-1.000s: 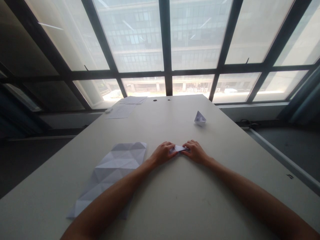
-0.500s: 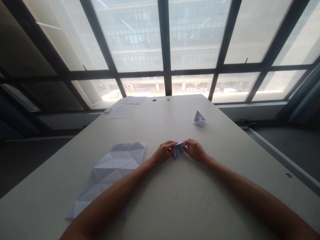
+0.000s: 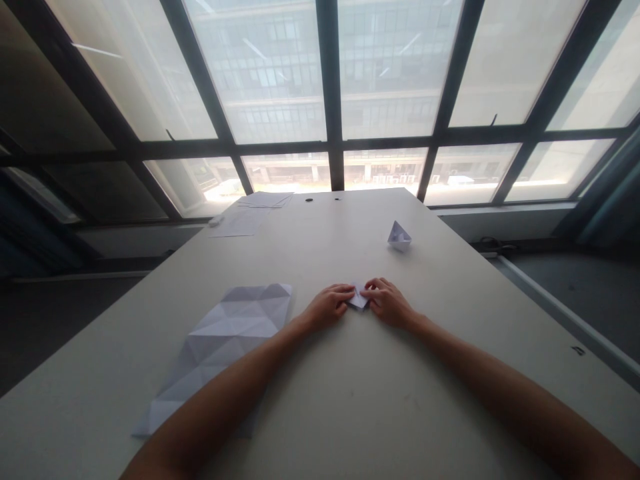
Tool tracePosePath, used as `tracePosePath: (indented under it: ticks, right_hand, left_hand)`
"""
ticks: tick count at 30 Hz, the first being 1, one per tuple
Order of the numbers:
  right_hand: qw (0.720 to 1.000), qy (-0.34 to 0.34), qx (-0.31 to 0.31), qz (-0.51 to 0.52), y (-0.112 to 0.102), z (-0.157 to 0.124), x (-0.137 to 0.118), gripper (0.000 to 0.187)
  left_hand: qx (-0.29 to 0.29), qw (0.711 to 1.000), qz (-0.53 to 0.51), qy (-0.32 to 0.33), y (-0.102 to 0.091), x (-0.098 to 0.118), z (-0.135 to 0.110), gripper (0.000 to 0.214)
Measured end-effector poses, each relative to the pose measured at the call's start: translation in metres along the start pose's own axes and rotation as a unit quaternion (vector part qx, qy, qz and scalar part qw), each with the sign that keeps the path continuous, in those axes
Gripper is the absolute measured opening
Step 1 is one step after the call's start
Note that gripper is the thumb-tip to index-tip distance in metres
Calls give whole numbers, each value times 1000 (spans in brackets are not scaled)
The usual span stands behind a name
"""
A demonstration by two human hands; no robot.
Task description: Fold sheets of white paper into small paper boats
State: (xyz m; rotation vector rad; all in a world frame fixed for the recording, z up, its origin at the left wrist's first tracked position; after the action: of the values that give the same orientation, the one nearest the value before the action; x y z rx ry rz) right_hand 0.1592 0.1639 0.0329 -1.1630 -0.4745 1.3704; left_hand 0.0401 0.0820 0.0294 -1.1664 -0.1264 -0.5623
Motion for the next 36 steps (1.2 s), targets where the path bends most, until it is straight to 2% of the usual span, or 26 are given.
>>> tracePosePath:
  ticks: [6, 9, 13, 18, 28, 32, 36]
  right_hand:
    - [1000, -1, 1, 8, -1, 1, -1, 18]
    - [1000, -5, 0, 16, -1, 0, -2, 18]
    - [1000, 5, 1, 17, 0, 0, 1, 25]
    - [1000, 11, -9, 5, 3, 0, 1, 39]
    - [999, 4, -52, -3, 18, -1, 2, 54]
    - [999, 12, -43, 10, 20, 0, 7, 48]
    - [1000, 18, -14, 21, 17, 1, 10, 37]
  left_hand:
    - [25, 999, 4, -21, -1, -5, 0, 20]
    - [32, 999, 10, -34, -3, -8, 0, 16]
    - [25, 999, 28, -37, -6, -4, 1, 22]
    - [-3, 998, 64, -21, -4, 5, 0, 44]
    - [-83, 990, 101, -52, 15, -7, -6, 57]
    - [-113, 986, 114, -53, 19, -7, -6, 63]
    - [-116, 986, 112, -48, 17, -4, -7, 66]
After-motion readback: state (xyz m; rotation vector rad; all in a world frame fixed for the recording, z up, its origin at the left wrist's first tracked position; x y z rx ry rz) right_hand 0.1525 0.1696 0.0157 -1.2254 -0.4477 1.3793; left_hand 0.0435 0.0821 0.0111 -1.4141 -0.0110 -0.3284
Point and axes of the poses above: each hand's wrist, its own z-axis towards the middle knuckle, its own y-axis out of the palm, x = y × z, the point moved 8 cm from there along z, towards the middle knuckle, and after that the axes turned 7 degrees about y, right-handed, at the moved point
